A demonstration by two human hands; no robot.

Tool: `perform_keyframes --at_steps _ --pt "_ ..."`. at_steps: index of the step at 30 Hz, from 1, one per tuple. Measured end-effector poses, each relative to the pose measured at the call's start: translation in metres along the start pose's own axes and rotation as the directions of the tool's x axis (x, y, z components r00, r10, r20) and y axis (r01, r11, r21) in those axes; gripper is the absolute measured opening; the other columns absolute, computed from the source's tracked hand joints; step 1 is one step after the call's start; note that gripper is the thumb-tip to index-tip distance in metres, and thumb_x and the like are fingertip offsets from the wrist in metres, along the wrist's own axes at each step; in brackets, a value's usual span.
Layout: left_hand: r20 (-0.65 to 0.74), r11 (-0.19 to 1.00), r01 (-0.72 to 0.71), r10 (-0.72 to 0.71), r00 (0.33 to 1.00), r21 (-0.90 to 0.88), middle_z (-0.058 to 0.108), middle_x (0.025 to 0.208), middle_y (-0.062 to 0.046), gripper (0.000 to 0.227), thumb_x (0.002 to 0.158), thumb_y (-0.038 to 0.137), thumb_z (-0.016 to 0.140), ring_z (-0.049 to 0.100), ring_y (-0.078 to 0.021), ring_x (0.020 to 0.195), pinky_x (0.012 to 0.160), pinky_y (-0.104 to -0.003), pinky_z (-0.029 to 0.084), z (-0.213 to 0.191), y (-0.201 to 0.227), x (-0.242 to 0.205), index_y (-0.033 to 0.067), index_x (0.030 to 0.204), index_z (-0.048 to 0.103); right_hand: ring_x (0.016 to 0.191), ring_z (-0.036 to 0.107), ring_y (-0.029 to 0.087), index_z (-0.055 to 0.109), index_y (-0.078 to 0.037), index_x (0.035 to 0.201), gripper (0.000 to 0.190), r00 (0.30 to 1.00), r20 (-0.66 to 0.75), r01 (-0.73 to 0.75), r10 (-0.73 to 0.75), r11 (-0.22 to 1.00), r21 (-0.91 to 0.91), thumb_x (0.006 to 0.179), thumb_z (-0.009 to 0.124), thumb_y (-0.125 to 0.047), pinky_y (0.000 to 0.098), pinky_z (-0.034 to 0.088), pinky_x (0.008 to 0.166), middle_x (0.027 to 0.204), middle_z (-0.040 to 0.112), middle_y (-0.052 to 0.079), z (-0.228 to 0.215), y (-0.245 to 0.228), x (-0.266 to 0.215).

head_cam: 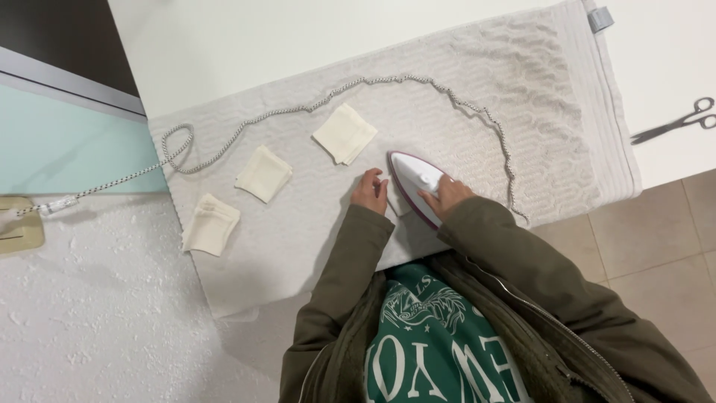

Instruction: Ironing small squares of white fabric on an ironing board.

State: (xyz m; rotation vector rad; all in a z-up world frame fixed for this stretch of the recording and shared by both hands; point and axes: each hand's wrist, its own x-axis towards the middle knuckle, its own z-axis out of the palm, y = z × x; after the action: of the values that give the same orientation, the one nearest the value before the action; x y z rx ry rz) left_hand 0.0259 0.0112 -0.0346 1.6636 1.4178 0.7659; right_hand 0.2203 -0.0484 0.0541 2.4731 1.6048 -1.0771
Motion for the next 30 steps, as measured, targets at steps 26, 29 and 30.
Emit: perform_keyframes --at_steps 26,29,30 --pt "-0.097 0.956 -0.269 0.28 0.955 0.114 0.061 0.107 -0.016 0.027 0.095 -0.001 0.062 0.058 -0.035 0.102 0.089 -0.046 0.049 -0.05 -0.025 -0.008 0.0039 0.121 0.062 0.083 0.075 0.039 0.06 0.004 0.119 0.062 0.996 0.077 -0.037 0.039 0.999 -0.03 0.1 0.057 -0.054 0.0491 0.062 0.068 0.098 0.072 0.028 0.009 -0.03 -0.005" --pt "-0.069 0.934 -0.296 0.315 0.947 0.198 0.061 0.116 -0.013 0.023 0.098 0.003 0.062 0.057 -0.0341 0.109 0.095 -0.046 0.048 -0.048 -0.03 -0.022 0.0067 0.121 0.064 0.082 0.077 0.038 0.058 0.004 0.123 0.061 0.974 0.174 -0.147 0.146 0.989 -0.007 0.101 0.054 -0.053 0.0483 0.064 0.067 0.098 0.073 0.027 -0.003 -0.049 -0.019" --pt "-0.065 0.911 -0.319 0.346 0.936 0.261 0.061 0.121 -0.012 0.022 0.099 0.006 0.062 0.056 -0.0336 0.114 0.1 -0.047 0.047 -0.048 -0.032 -0.021 0.0084 0.122 0.064 0.082 0.077 0.039 0.057 0.004 0.123 0.061 0.974 0.168 -0.149 0.149 0.989 -0.008 0.1 0.054 -0.053 0.0485 0.064 0.068 0.099 0.073 0.028 -0.007 -0.053 -0.021"
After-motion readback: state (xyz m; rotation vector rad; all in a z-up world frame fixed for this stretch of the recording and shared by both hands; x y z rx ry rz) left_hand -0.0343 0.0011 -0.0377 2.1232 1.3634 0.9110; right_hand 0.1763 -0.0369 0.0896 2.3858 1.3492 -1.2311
